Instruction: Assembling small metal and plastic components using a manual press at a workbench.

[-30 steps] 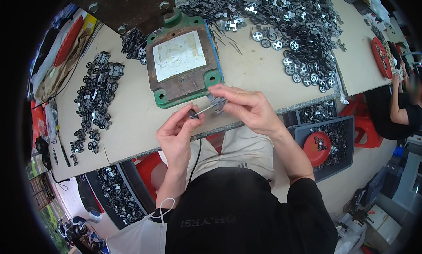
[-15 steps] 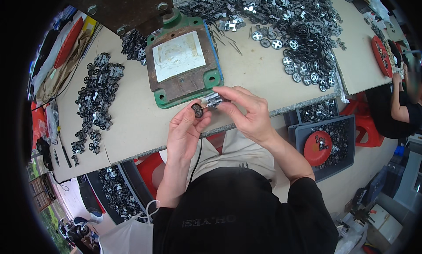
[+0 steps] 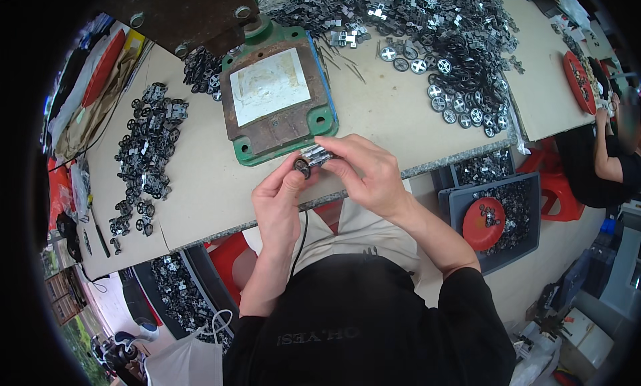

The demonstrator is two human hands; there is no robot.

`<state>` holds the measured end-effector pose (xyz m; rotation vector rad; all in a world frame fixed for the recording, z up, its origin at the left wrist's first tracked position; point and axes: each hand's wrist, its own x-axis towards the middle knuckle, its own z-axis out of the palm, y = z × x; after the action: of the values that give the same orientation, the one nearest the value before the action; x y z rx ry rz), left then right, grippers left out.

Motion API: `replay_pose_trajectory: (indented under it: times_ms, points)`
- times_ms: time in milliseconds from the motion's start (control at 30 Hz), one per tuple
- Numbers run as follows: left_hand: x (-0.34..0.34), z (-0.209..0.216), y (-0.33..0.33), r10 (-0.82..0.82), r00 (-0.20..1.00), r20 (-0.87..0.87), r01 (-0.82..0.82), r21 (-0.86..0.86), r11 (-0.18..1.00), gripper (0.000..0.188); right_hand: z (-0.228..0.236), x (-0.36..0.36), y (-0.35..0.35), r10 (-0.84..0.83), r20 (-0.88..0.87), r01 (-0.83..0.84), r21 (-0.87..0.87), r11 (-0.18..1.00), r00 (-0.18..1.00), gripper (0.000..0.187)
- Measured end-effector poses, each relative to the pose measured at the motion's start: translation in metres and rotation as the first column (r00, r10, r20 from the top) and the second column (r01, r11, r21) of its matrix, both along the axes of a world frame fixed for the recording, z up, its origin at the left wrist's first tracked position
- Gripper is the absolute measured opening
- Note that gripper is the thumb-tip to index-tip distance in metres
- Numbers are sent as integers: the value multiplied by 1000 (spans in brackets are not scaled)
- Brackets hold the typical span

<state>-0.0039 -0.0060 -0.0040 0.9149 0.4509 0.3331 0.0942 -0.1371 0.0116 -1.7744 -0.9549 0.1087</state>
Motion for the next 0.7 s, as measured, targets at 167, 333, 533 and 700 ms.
replay_pose_trajectory:
  times_ms: [167, 333, 533, 700]
  points:
    - [-3, 6, -3, -39, 999, -15, 38, -37, 999, 31, 0, -2, 3, 92, -368, -39, 148, 988, 925, 27]
    - [1, 2, -10, 54, 996, 68, -72, 286, 956, 30, -6, -9, 7, 121, -580, 50, 270, 962, 805, 27]
    - [1, -4, 6, -90, 990, 108, 107, -167, 980, 32, 9, 26, -2, 36, -200, -24, 64, 998, 979, 29]
    - [0, -8, 8, -177, 976, 126, 207, -285, 936, 29, -9, 128, -15, -297, 498, 462, -246, 852, 814, 28]
